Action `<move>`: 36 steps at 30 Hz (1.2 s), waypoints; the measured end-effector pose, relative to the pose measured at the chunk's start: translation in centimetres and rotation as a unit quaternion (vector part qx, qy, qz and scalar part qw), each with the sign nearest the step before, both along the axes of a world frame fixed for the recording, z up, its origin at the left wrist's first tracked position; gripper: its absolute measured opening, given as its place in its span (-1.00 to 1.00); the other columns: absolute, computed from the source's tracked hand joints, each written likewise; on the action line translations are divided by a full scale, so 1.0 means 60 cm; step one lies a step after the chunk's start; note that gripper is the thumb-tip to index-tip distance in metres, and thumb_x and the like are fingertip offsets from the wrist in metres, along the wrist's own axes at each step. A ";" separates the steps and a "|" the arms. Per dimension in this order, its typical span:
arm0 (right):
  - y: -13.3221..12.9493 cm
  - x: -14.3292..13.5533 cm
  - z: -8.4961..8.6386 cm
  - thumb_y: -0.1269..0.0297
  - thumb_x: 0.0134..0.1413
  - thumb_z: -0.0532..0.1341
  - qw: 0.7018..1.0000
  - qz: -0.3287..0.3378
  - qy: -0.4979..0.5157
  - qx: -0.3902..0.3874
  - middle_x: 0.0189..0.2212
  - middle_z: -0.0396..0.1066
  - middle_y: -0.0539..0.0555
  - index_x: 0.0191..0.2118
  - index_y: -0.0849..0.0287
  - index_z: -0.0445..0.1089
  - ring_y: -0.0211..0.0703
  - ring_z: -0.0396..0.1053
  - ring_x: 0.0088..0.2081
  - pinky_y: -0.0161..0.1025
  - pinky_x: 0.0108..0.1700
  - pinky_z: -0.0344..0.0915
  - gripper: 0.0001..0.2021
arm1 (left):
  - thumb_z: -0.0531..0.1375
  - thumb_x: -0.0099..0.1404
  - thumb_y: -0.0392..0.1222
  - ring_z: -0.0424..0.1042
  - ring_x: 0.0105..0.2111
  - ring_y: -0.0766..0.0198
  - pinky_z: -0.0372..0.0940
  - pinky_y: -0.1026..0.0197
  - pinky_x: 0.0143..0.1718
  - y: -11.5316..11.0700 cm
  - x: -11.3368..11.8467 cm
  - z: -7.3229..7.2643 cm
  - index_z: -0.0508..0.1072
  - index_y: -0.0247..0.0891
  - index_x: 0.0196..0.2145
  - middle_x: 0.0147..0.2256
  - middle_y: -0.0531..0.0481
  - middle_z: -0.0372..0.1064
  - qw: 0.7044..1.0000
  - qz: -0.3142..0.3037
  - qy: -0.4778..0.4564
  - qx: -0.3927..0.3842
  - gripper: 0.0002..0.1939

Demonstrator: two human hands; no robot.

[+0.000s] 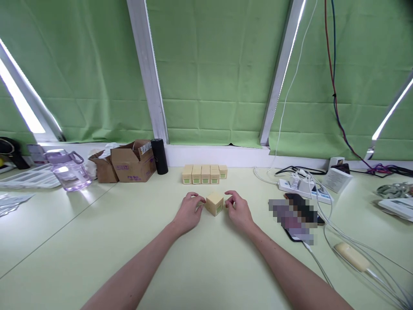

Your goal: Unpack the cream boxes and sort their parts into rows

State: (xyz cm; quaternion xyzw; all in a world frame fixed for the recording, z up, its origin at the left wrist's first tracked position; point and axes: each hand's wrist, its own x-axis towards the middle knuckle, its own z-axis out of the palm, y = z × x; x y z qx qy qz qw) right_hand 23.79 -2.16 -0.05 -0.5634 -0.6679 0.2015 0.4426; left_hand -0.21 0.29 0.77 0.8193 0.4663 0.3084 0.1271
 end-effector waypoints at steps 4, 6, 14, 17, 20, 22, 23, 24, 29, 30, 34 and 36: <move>-0.004 -0.005 0.003 0.31 0.21 0.05 1.000 0.016 0.021 0.013 -0.31 0.53 0.00 0.11 0.05 0.30 -0.07 0.45 -0.25 -0.17 -0.21 0.31 -0.64 | 0.10 0.34 -0.35 0.28 0.19 -0.02 0.35 -0.13 0.16 -0.005 0.001 0.008 0.56 -0.15 -0.16 -0.11 -0.12 0.54 1.000 -0.027 -0.001 0.009 -0.73; -0.004 -0.005 0.005 0.30 0.22 0.04 0.999 0.011 0.026 0.015 -0.25 0.54 0.03 0.13 0.06 0.28 -0.06 0.45 -0.22 -0.15 -0.17 0.32 -0.63 | 0.08 0.34 -0.36 0.28 0.18 -0.01 0.37 -0.11 0.13 -0.007 0.001 0.012 0.58 -0.12 -0.22 -0.17 -0.07 0.57 0.999 -0.037 0.000 0.015 -0.71; -0.008 -0.004 0.008 0.28 0.16 0.12 0.999 0.016 0.024 0.036 -0.32 0.46 0.00 0.06 0.04 0.31 -0.06 0.43 -0.22 -0.14 -0.15 0.34 -0.66 | 0.09 0.35 -0.33 0.07 0.34 -0.06 0.25 -0.19 0.26 -0.006 -0.004 0.000 0.44 -0.19 0.13 0.12 -0.14 0.46 1.000 -0.003 -0.003 -0.002 -0.57; -0.011 -0.007 0.004 0.35 0.05 0.19 0.998 0.052 -0.004 0.035 -0.30 0.45 -0.01 0.13 0.03 0.27 -0.06 0.43 -0.18 -0.15 -0.11 0.35 -0.52 | 0.06 0.38 -0.32 -0.03 0.38 -0.05 0.14 -0.25 0.33 -0.012 -0.001 -0.002 0.27 -0.13 0.29 0.24 -0.13 0.35 0.999 -0.024 0.016 -0.013 -0.46; -0.011 -0.010 0.000 0.37 0.04 0.20 0.998 0.050 -0.027 0.014 -0.24 0.44 0.01 0.21 0.02 0.20 -0.05 0.43 -0.15 -0.13 -0.10 0.36 -0.43 | 0.01 0.41 -0.34 -0.05 0.39 -0.03 0.11 -0.27 0.34 -0.018 0.003 0.002 0.26 -0.08 0.28 0.25 -0.09 0.33 0.999 -0.042 0.026 -0.019 -0.48; -0.009 -0.009 -0.002 0.35 0.09 0.16 0.999 0.028 -0.036 0.002 -0.24 0.44 0.01 0.22 0.02 0.18 -0.03 0.44 -0.15 -0.12 -0.12 0.35 -0.46 | 0.00 0.41 -0.35 -0.04 0.38 -0.01 0.12 -0.25 0.34 -0.017 0.003 0.004 0.33 -0.08 0.20 0.22 -0.09 0.35 0.999 -0.033 0.013 -0.013 -0.54; -0.008 -0.008 -0.003 0.34 0.12 0.14 0.999 0.013 -0.038 -0.002 -0.25 0.43 0.01 0.22 0.02 0.17 -0.03 0.44 -0.16 -0.12 -0.13 0.35 -0.48 | 0.01 0.41 -0.35 -0.03 0.38 -0.01 0.14 -0.23 0.33 -0.015 0.002 0.004 0.37 -0.09 0.14 0.20 -0.10 0.36 1.000 -0.019 0.002 -0.008 -0.59; -0.007 -0.007 -0.004 0.33 0.15 0.12 0.999 -0.001 -0.038 -0.005 -0.26 0.44 0.01 0.21 0.02 0.18 -0.03 0.45 -0.18 -0.12 -0.15 0.35 -0.51 | 0.01 0.40 -0.35 -0.01 0.37 0.00 0.16 -0.22 0.32 -0.013 0.002 0.004 0.40 -0.11 0.07 0.17 -0.12 0.36 1.000 0.000 -0.010 -0.003 -0.63; -0.001 -0.002 -0.006 0.29 0.19 0.08 0.999 -0.023 -0.021 -0.009 -0.31 0.45 0.00 0.15 0.04 0.22 -0.04 0.45 -0.24 -0.14 -0.21 0.33 -0.60 | 0.06 0.37 -0.35 0.11 0.32 -0.01 0.24 -0.17 0.25 -0.003 -0.001 0.001 0.43 -0.17 -0.11 0.01 -0.15 0.44 0.998 0.054 -0.036 0.009 -0.77; -0.001 -0.003 -0.006 0.28 0.19 0.08 1.000 -0.015 -0.013 -0.006 -0.31 0.45 0.00 0.14 0.04 0.23 -0.04 0.44 -0.25 -0.14 -0.21 0.33 -0.60 | 0.07 0.36 -0.35 0.12 0.32 -0.02 0.24 -0.18 0.25 -0.004 0.000 0.000 0.43 -0.16 -0.09 -0.01 -0.14 0.47 0.998 0.050 -0.033 0.008 -0.76; -0.001 -0.005 -0.007 0.28 0.18 0.09 1.000 0.015 0.020 0.000 -0.31 0.48 -0.01 0.14 0.04 0.22 -0.06 0.45 -0.26 -0.15 -0.20 0.33 -0.61 | 0.10 0.29 -0.40 0.12 0.32 -0.03 0.25 -0.19 0.26 -0.011 0.004 0.002 0.46 -0.13 -0.02 -0.01 -0.10 0.51 1.000 0.017 -0.017 0.008 -0.65; 0.000 -0.004 -0.007 0.28 0.18 0.08 1.000 0.007 0.027 0.002 -0.28 0.50 0.00 0.14 0.03 0.22 -0.05 0.47 -0.24 -0.14 -0.18 0.33 -0.61 | 0.10 0.25 -0.42 0.13 0.32 -0.03 0.29 -0.16 0.22 -0.014 0.004 0.004 0.49 -0.13 -0.09 -0.06 -0.09 0.53 1.000 0.011 -0.010 0.015 -0.66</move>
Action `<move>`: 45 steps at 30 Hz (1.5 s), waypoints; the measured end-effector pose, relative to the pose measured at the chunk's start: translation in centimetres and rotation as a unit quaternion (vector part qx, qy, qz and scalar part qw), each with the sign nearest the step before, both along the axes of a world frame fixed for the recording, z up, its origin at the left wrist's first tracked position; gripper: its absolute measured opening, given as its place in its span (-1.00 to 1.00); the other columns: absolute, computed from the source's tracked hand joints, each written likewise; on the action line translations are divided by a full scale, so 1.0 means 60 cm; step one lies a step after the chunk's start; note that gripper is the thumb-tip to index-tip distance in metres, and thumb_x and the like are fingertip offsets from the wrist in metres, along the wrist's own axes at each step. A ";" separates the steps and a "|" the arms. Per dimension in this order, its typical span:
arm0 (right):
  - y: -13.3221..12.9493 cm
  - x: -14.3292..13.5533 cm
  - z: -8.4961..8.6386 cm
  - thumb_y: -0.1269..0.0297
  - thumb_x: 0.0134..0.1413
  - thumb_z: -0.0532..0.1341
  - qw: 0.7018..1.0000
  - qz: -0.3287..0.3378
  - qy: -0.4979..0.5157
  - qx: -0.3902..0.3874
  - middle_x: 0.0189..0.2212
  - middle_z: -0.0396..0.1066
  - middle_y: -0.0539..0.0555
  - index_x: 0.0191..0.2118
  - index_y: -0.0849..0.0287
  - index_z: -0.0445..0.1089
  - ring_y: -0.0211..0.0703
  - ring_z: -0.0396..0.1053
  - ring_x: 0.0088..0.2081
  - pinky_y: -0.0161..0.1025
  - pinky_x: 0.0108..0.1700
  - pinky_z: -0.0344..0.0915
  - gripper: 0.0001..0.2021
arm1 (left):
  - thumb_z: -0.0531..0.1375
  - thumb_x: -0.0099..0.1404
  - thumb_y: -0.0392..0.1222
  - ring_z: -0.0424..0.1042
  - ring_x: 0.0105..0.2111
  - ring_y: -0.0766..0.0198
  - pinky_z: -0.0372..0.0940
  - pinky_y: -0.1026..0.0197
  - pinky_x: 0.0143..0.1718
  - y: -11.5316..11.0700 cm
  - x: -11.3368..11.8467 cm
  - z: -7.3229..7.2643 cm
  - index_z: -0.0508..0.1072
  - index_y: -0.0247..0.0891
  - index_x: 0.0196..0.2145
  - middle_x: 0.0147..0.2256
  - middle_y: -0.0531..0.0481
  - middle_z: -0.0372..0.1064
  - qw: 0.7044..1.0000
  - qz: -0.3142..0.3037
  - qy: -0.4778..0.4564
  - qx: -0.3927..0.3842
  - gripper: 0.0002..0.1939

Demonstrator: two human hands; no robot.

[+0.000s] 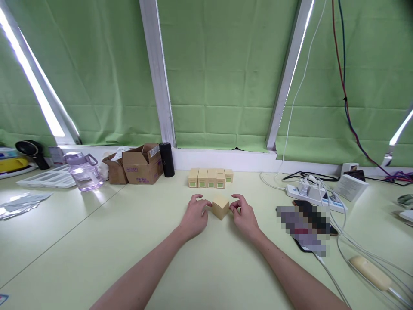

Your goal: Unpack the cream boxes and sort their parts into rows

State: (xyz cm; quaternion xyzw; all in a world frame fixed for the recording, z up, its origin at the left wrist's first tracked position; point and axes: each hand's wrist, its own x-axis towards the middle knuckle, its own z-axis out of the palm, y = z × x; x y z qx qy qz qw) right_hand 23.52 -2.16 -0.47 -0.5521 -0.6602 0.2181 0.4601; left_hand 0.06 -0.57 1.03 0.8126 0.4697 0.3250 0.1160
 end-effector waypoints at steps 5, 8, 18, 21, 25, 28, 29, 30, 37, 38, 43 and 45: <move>0.002 0.004 0.000 0.29 0.17 0.08 1.000 -0.016 -0.003 -0.003 -0.24 0.50 0.02 0.11 0.02 0.22 -0.05 0.46 -0.21 -0.12 -0.14 0.34 -0.63 | 0.08 0.23 -0.44 0.19 0.27 -0.09 0.39 -0.12 0.06 -0.004 0.001 0.009 0.50 -0.17 -0.21 -0.17 -0.15 0.55 0.999 0.036 0.006 -0.010 -0.71; -0.002 0.000 0.001 0.28 0.13 0.13 1.000 0.007 -0.015 -0.004 -0.13 0.49 0.05 0.14 0.01 0.19 -0.04 0.44 -0.16 -0.13 -0.18 0.35 -0.57 | 0.10 0.21 -0.45 0.21 0.24 -0.11 0.37 -0.09 0.06 -0.010 0.005 0.015 0.49 -0.19 -0.18 -0.17 -0.16 0.55 0.998 0.049 0.023 -0.027 -0.71; -0.001 -0.007 -0.019 0.42 0.03 0.13 0.998 0.062 0.000 0.030 -0.12 0.46 0.09 0.23 0.04 0.15 -0.07 0.45 -0.13 -0.18 -0.20 0.42 -0.41 | 0.27 0.24 -0.11 0.21 0.22 -0.11 0.24 -0.10 0.15 -0.059 0.044 0.034 0.34 -0.16 -0.02 0.04 -0.20 0.44 0.994 0.067 -0.014 -0.080 -0.64; 0.003 -0.005 -0.021 0.44 0.01 0.12 0.997 0.055 0.014 0.045 -0.16 0.47 0.09 0.21 0.06 0.19 -0.07 0.46 -0.14 -0.18 -0.23 0.43 -0.42 | 0.31 0.22 0.00 0.26 0.19 -0.12 0.26 -0.09 0.14 -0.062 0.052 0.026 0.34 -0.17 -0.02 0.06 -0.24 0.39 0.993 0.075 -0.039 -0.086 -0.57; 0.003 -0.007 -0.022 0.44 0.02 0.11 0.997 0.057 0.021 0.054 -0.18 0.48 0.08 0.20 0.07 0.20 -0.07 0.47 -0.16 -0.19 -0.26 0.43 -0.43 | 0.32 0.24 0.01 0.30 0.19 -0.14 0.27 -0.11 0.13 -0.055 0.059 0.009 0.31 -0.20 0.06 0.07 -0.28 0.38 0.993 0.084 -0.055 -0.064 -0.49; 0.001 -0.009 -0.020 0.43 0.06 0.11 0.996 0.060 0.024 0.055 -0.18 0.48 0.07 0.19 0.06 0.20 -0.09 0.48 -0.19 -0.20 -0.28 0.42 -0.47 | 0.33 0.24 -0.02 0.34 0.16 -0.15 0.29 -0.12 0.10 -0.050 0.063 0.001 0.31 -0.22 0.08 0.05 -0.29 0.40 0.993 0.092 -0.059 -0.043 -0.48; 0.001 -0.009 -0.018 0.41 0.08 0.11 0.996 0.057 0.025 0.057 -0.18 0.48 0.07 0.19 0.06 0.20 -0.09 0.48 -0.21 -0.20 -0.28 0.42 -0.49 | 0.33 0.25 -0.04 0.37 0.13 -0.14 0.31 -0.11 0.08 -0.049 0.063 -0.001 0.32 -0.22 0.07 0.04 -0.28 0.41 0.993 0.094 -0.061 -0.034 -0.50; 0.000 -0.009 -0.016 0.40 0.11 0.11 0.996 0.053 0.025 0.060 -0.18 0.48 0.07 0.18 0.06 0.21 -0.10 0.48 -0.22 -0.19 -0.28 0.42 -0.52 | 0.33 0.26 -0.06 0.39 0.10 -0.12 0.32 -0.11 0.06 -0.049 0.063 -0.002 0.32 -0.21 0.06 0.03 -0.27 0.42 0.993 0.094 -0.064 -0.021 -0.53; -0.020 -0.012 0.015 0.17 0.28 0.17 0.990 0.010 0.020 0.142 -0.09 0.49 0.14 0.22 0.07 0.20 -0.04 0.48 -0.14 -0.08 -0.15 0.45 -0.57 | 0.27 0.28 -0.33 0.42 0.05 -0.04 0.32 -0.14 0.07 -0.046 0.049 0.015 0.25 -0.19 0.10 0.02 -0.19 0.40 0.980 0.048 -0.031 0.188 -0.52; -0.025 -0.015 0.020 0.15 0.30 0.17 0.987 0.009 0.019 0.157 -0.06 0.48 0.15 0.24 0.07 0.18 -0.03 0.47 -0.11 -0.06 -0.13 0.45 -0.55 | 0.26 0.28 -0.34 0.41 0.05 -0.04 0.32 -0.15 0.07 -0.047 0.047 0.021 0.25 -0.19 0.11 0.02 -0.20 0.40 0.974 0.044 -0.019 0.221 -0.52; -0.050 -0.032 0.034 0.17 0.32 0.18 0.972 0.022 0.001 0.232 0.08 0.40 0.22 0.32 0.06 0.08 0.04 0.44 0.01 0.00 -0.09 0.47 -0.48 | 0.25 0.29 -0.37 0.44 -0.02 -0.04 0.35 -0.12 0.00 -0.054 0.044 0.043 0.28 -0.23 0.09 -0.04 -0.21 0.41 0.930 0.037 0.033 0.363 -0.56; -0.056 -0.038 0.035 0.21 0.32 0.17 0.966 0.025 -0.012 0.258 0.10 0.39 0.24 0.34 0.06 0.05 0.06 0.43 0.03 0.02 -0.09 0.48 -0.46 | 0.25 0.30 -0.37 0.45 -0.05 -0.01 0.36 -0.09 -0.02 -0.055 0.045 0.045 0.29 -0.23 0.08 -0.08 -0.20 0.42 0.912 0.035 0.047 0.407 -0.59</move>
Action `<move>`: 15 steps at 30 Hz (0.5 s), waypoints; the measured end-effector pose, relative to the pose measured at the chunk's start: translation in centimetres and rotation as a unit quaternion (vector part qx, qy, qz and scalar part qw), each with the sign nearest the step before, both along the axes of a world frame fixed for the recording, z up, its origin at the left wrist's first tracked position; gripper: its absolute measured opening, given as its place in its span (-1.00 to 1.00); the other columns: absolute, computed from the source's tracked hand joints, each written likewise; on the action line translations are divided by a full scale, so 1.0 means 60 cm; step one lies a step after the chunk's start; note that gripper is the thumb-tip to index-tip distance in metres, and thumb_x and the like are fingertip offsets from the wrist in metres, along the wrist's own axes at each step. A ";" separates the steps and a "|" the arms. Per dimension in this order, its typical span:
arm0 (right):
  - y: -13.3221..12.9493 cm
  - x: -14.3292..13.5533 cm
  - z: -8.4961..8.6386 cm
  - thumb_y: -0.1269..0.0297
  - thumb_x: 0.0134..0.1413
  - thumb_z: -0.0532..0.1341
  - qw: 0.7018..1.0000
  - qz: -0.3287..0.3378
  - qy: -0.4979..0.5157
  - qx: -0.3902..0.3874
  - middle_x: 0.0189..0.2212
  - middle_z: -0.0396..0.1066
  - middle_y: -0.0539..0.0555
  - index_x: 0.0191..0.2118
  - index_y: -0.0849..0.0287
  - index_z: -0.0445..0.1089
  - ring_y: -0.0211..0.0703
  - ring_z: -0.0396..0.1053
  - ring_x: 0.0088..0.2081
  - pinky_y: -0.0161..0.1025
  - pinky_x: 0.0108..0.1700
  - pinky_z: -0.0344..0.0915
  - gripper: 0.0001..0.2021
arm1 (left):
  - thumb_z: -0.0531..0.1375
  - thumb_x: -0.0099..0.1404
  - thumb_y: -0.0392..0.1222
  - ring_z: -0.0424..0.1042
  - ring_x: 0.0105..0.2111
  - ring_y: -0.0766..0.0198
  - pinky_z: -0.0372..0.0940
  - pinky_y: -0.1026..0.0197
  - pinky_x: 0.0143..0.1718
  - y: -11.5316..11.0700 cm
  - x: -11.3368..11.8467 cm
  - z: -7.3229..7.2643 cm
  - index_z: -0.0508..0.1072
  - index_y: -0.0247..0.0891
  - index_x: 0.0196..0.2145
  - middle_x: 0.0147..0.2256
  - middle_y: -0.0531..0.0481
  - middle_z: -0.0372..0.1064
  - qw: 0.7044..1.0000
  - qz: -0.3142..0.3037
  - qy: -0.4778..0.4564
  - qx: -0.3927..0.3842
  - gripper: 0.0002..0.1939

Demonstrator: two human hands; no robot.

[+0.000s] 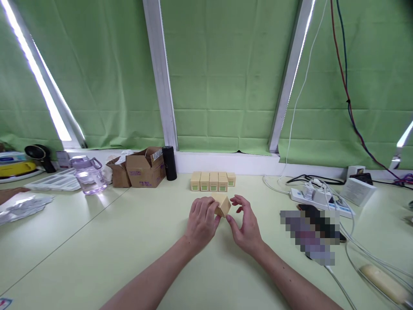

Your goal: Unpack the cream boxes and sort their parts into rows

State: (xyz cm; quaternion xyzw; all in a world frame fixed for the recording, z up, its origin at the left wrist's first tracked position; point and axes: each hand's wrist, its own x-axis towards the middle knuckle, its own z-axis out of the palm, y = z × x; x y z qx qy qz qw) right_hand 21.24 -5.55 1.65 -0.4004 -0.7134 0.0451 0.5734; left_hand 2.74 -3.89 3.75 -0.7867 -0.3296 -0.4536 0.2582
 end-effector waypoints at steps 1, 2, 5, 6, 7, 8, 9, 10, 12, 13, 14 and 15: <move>-0.002 -0.002 0.000 0.23 0.32 0.17 1.000 0.000 -0.007 0.011 0.10 0.38 0.25 0.34 0.06 0.03 0.07 0.42 0.05 0.03 -0.09 0.48 -0.46 | 0.25 0.30 -0.38 0.45 -0.07 0.00 0.37 -0.08 -0.04 0.000 0.001 0.000 0.29 -0.23 0.07 -0.10 -0.19 0.43 1.000 0.001 0.007 0.017 -0.59; -0.003 -0.003 0.000 0.25 0.32 0.16 1.000 -0.001 -0.015 0.019 0.10 0.38 0.25 0.35 0.06 0.02 0.08 0.42 0.06 0.03 -0.09 0.49 -0.45 | 0.26 0.30 -0.39 0.45 -0.08 0.01 0.37 -0.07 -0.05 0.000 0.001 -0.001 0.29 -0.24 0.06 -0.11 -0.19 0.43 0.999 0.001 0.013 0.029 -0.59; -0.004 -0.005 -0.002 0.29 0.33 0.15 0.999 -0.004 -0.035 0.024 0.13 0.36 0.26 0.37 0.06 -0.01 0.08 0.41 0.08 0.02 -0.10 0.50 -0.44 | 0.27 0.28 -0.41 0.45 -0.11 0.03 0.40 -0.04 -0.08 0.001 0.003 -0.005 0.29 -0.24 0.05 -0.12 -0.17 0.44 0.998 -0.002 0.026 0.052 -0.58; -0.004 -0.005 -0.003 0.30 0.33 0.14 0.999 -0.004 -0.039 0.023 0.14 0.35 0.27 0.37 0.07 -0.01 0.08 0.41 0.08 0.01 -0.09 0.50 -0.44 | 0.27 0.28 -0.42 0.45 -0.12 0.04 0.41 -0.03 -0.09 0.002 0.004 -0.006 0.29 -0.23 0.05 -0.13 -0.16 0.44 0.998 -0.004 0.028 0.056 -0.58; -0.004 -0.005 -0.003 0.30 0.33 0.14 0.999 -0.003 -0.042 0.021 0.15 0.35 0.27 0.37 0.07 -0.01 0.07 0.41 0.08 0.01 -0.09 0.50 -0.44 | 0.27 0.27 -0.42 0.45 -0.13 0.05 0.42 -0.02 -0.10 0.002 0.005 -0.006 0.30 -0.23 0.05 -0.13 -0.15 0.44 0.998 -0.006 0.030 0.059 -0.57; -0.004 -0.004 -0.003 0.30 0.33 0.13 0.999 -0.002 -0.044 0.019 0.15 0.35 0.27 0.37 0.07 -0.01 0.06 0.42 0.08 0.00 -0.08 0.50 -0.44 | 0.27 0.27 -0.43 0.46 -0.13 0.06 0.43 -0.01 -0.11 0.002 0.006 -0.006 0.30 -0.22 0.05 -0.13 -0.15 0.44 0.998 -0.007 0.029 0.060 -0.57; -0.004 -0.004 -0.003 0.30 0.34 0.13 0.999 0.001 -0.044 0.016 0.15 0.35 0.27 0.37 0.07 -0.02 0.06 0.42 0.08 0.00 -0.08 0.50 -0.44 | 0.27 0.27 -0.43 0.46 -0.14 0.06 0.44 0.00 -0.11 0.001 0.007 -0.006 0.29 -0.22 0.05 -0.14 -0.15 0.44 0.998 -0.007 0.028 0.058 -0.57; -0.004 -0.003 -0.002 0.30 0.34 0.12 0.999 0.003 -0.044 0.013 0.15 0.35 0.27 0.37 0.07 -0.02 0.06 0.42 0.08 0.00 -0.08 0.50 -0.44 | 0.26 0.27 -0.43 0.46 -0.14 0.06 0.45 0.01 -0.12 0.001 0.008 -0.006 0.29 -0.22 0.05 -0.14 -0.15 0.43 0.998 -0.008 0.027 0.054 -0.57; -0.004 -0.001 -0.001 0.29 0.36 0.11 0.999 0.005 -0.043 0.007 0.14 0.36 0.28 0.38 0.08 -0.02 0.07 0.43 0.07 0.01 -0.08 0.50 -0.45 | 0.24 0.29 -0.42 0.47 -0.13 0.06 0.46 0.01 -0.12 0.000 0.009 -0.006 0.27 -0.20 0.06 -0.14 -0.15 0.43 0.999 -0.010 0.026 0.038 -0.58; -0.003 0.000 -0.001 0.28 0.37 0.10 0.999 0.004 -0.043 0.005 0.13 0.37 0.28 0.38 0.08 -0.02 0.07 0.43 0.06 0.02 -0.09 0.51 -0.46 | 0.23 0.30 -0.42 0.47 -0.13 0.05 0.47 0.01 -0.12 0.000 0.009 -0.007 0.26 -0.19 0.06 -0.13 -0.15 0.43 0.999 -0.012 0.026 0.027 -0.58; -0.002 0.001 -0.001 0.28 0.38 0.08 0.999 0.003 -0.044 0.005 0.11 0.38 0.28 0.38 0.08 -0.02 0.07 0.44 0.05 0.03 -0.09 0.51 -0.47 | 0.22 0.31 -0.42 0.47 -0.12 0.05 0.47 0.00 -0.12 -0.001 0.009 -0.008 0.26 -0.18 0.07 -0.13 -0.15 0.42 0.999 -0.015 0.027 0.014 -0.59; -0.002 0.002 -0.002 0.27 0.38 0.07 0.999 0.000 -0.046 0.005 0.10 0.39 0.28 0.38 0.08 -0.03 0.07 0.44 0.04 0.03 -0.10 0.51 -0.48 | 0.21 0.32 -0.41 0.48 -0.11 0.04 0.48 -0.01 -0.12 -0.001 0.009 -0.009 0.25 -0.16 0.07 -0.12 -0.15 0.42 0.999 -0.019 0.029 0.001 -0.59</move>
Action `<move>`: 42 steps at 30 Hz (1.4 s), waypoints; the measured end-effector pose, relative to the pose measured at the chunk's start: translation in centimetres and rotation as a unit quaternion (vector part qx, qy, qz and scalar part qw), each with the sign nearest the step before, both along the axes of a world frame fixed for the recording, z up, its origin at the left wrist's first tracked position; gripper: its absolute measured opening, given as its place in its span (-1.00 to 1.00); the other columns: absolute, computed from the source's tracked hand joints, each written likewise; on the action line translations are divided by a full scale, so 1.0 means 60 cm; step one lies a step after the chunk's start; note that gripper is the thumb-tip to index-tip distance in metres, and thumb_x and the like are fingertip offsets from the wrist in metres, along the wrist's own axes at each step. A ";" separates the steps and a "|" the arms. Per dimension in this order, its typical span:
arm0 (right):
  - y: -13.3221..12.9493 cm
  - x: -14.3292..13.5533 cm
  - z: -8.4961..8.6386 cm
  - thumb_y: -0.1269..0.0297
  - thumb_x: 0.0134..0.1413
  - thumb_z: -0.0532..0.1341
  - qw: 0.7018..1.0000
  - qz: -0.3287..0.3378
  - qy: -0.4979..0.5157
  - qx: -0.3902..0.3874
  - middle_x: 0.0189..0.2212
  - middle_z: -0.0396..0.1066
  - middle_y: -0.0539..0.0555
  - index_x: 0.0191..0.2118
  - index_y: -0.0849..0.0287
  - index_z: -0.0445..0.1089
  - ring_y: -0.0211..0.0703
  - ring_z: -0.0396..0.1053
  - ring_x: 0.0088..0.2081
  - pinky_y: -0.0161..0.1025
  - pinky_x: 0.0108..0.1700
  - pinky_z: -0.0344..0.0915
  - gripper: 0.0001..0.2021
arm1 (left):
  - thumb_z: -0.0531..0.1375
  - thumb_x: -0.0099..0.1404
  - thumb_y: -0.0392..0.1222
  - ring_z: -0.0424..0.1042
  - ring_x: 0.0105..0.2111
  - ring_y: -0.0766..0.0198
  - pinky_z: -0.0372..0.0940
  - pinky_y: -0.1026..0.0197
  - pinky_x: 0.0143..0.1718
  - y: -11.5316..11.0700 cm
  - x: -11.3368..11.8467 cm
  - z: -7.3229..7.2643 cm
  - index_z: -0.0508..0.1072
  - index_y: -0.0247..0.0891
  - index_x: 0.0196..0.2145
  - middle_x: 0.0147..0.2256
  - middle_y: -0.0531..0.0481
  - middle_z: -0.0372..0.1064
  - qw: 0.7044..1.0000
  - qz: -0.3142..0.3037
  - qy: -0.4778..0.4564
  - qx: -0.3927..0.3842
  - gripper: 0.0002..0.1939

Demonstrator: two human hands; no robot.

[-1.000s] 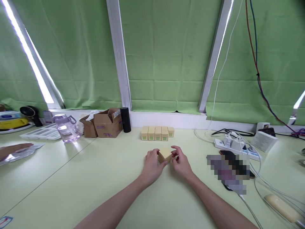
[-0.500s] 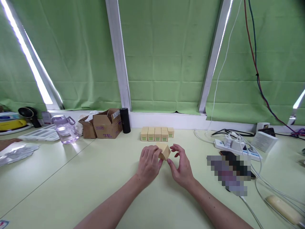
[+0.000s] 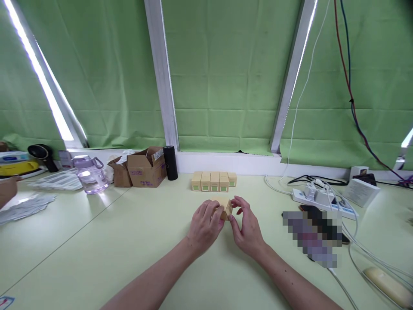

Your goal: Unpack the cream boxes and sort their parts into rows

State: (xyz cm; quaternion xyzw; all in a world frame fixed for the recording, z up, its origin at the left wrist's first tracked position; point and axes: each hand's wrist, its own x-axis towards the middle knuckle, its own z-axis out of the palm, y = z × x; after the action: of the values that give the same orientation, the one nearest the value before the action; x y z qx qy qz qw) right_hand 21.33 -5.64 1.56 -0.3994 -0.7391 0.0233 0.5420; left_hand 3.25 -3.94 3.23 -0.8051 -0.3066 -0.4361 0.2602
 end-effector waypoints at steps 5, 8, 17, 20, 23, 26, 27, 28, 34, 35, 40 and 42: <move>0.003 0.002 -0.003 0.27 0.39 0.05 0.999 -0.011 -0.035 0.002 0.10 0.37 0.30 0.40 0.10 -0.07 0.09 0.45 0.02 0.07 -0.10 0.52 -0.46 | 0.18 0.34 -0.40 0.48 -0.07 0.03 0.49 -0.02 -0.11 -0.001 -0.001 -0.003 0.26 -0.14 0.08 -0.09 -0.16 0.42 0.999 -0.012 0.007 -0.041 -0.60; 0.002 0.002 -0.002 0.28 0.38 0.04 0.998 -0.020 -0.065 0.002 0.10 0.37 0.30 0.41 0.11 -0.08 0.10 0.45 0.02 0.08 -0.07 0.52 -0.44 | 0.16 0.34 -0.41 0.47 -0.09 0.03 0.49 0.01 -0.16 -0.002 -0.001 -0.003 0.27 -0.17 0.06 -0.10 -0.17 0.41 0.999 -0.005 0.016 -0.041 -0.63; -0.009 -0.007 0.007 0.38 0.30 0.04 0.993 -0.059 -0.101 -0.010 0.02 0.41 0.30 0.41 0.17 -0.12 0.09 0.50 -0.06 0.04 -0.14 0.54 -0.39 | 0.14 0.33 -0.42 0.45 -0.08 0.02 0.47 0.02 -0.16 0.000 -0.001 -0.008 0.27 -0.20 0.04 -0.08 -0.18 0.42 0.997 -0.005 0.033 -0.069 -0.65; -0.008 -0.009 0.006 0.40 0.27 0.05 0.992 -0.065 -0.107 -0.007 0.00 0.43 0.30 0.40 0.18 -0.12 0.10 0.50 -0.09 0.04 -0.17 0.54 -0.38 | 0.13 0.32 -0.42 0.46 -0.08 0.02 0.47 0.02 -0.18 -0.002 0.000 -0.008 0.27 -0.19 0.05 -0.08 -0.19 0.42 0.996 -0.010 0.031 -0.084 -0.63; -0.004 -0.010 0.001 0.39 0.24 0.07 0.991 -0.075 -0.111 -0.001 0.07 0.40 0.35 0.37 0.20 -0.11 0.12 0.50 -0.06 0.04 -0.19 0.55 -0.38 | 0.15 0.30 -0.41 0.46 -0.08 0.01 0.47 0.02 -0.19 -0.003 0.003 -0.008 0.27 -0.18 0.06 -0.07 -0.19 0.41 0.995 -0.009 0.025 -0.099 -0.61; 0.002 -0.010 -0.005 0.37 0.24 0.09 0.991 -0.077 -0.108 -0.002 0.12 0.37 0.36 0.36 0.19 -0.11 0.12 0.51 -0.06 0.03 -0.23 0.55 -0.38 | 0.15 0.31 -0.39 0.46 -0.08 0.01 0.48 0.02 -0.21 -0.002 0.004 -0.012 0.26 -0.18 0.06 -0.06 -0.18 0.41 0.993 -0.010 0.015 -0.120 -0.61; 0.005 -0.009 -0.008 0.37 0.24 0.09 0.991 -0.075 -0.106 -0.003 0.13 0.36 0.36 0.35 0.18 -0.10 0.11 0.51 -0.07 0.02 -0.23 0.55 -0.39 | 0.15 0.32 -0.39 0.45 -0.07 0.01 0.48 0.02 -0.22 -0.002 0.005 -0.014 0.26 -0.17 0.07 -0.06 -0.19 0.41 0.992 -0.009 0.011 -0.128 -0.62; 0.008 -0.007 -0.009 0.38 0.25 0.07 0.992 -0.073 -0.103 -0.003 0.13 0.35 0.37 0.34 0.18 -0.09 0.10 0.51 -0.08 0.02 -0.22 0.54 -0.42 | 0.15 0.31 -0.38 0.45 -0.06 0.01 0.48 0.02 -0.21 -0.001 0.004 -0.015 0.26 -0.16 0.07 -0.05 -0.18 0.40 0.990 -0.009 0.006 -0.138 -0.61; 0.020 0.009 -0.007 0.43 0.33 -0.06 0.996 -0.067 -0.039 -0.043 0.10 0.35 0.32 0.28 0.13 -0.08 -0.02 0.52 -0.18 -0.06 -0.27 0.50 -0.55 | 0.20 0.27 -0.36 0.43 -0.01 0.00 0.50 0.04 -0.21 -0.003 0.005 -0.015 0.26 -0.16 0.05 -0.01 -0.19 0.39 0.980 -0.033 -0.021 -0.193 -0.59; 0.020 0.011 -0.005 0.41 0.35 -0.05 0.996 -0.066 -0.024 -0.046 0.10 0.34 0.30 0.28 0.11 -0.08 -0.03 0.51 -0.18 -0.07 -0.27 0.50 -0.56 | 0.22 0.27 -0.35 0.42 0.00 0.00 0.50 0.03 -0.19 -0.003 0.005 -0.014 0.25 -0.16 0.05 -0.01 -0.19 0.39 0.979 -0.037 -0.027 -0.198 -0.58; 0.014 0.014 0.010 0.40 0.29 0.09 0.995 -0.064 0.004 0.071 0.12 0.31 0.32 0.28 0.09 0.04 0.13 0.39 0.08 0.14 -0.03 0.49 -0.52 | 0.25 0.25 -0.33 0.43 0.02 -0.01 0.49 -0.03 -0.12 0.003 0.004 -0.017 0.23 -0.15 0.11 0.00 -0.21 0.39 0.971 -0.049 -0.068 -0.223 -0.50; 0.008 0.014 0.014 0.45 0.25 0.11 0.990 -0.041 -0.009 0.134 0.04 0.36 0.29 0.25 0.06 0.12 0.16 0.40 0.08 0.21 0.01 0.47 -0.52 | 0.24 0.25 -0.32 0.43 0.02 -0.01 0.48 -0.03 -0.12 0.006 0.002 -0.020 0.23 -0.15 0.12 0.01 -0.21 0.38 0.969 -0.054 -0.076 -0.230 -0.50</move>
State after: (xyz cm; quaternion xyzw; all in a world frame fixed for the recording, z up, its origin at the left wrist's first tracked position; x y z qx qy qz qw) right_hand 22.18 -5.16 2.39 -0.3532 -0.7232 -0.1023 0.5846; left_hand 3.40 -3.61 2.03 -0.8233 -0.3737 -0.4268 0.0198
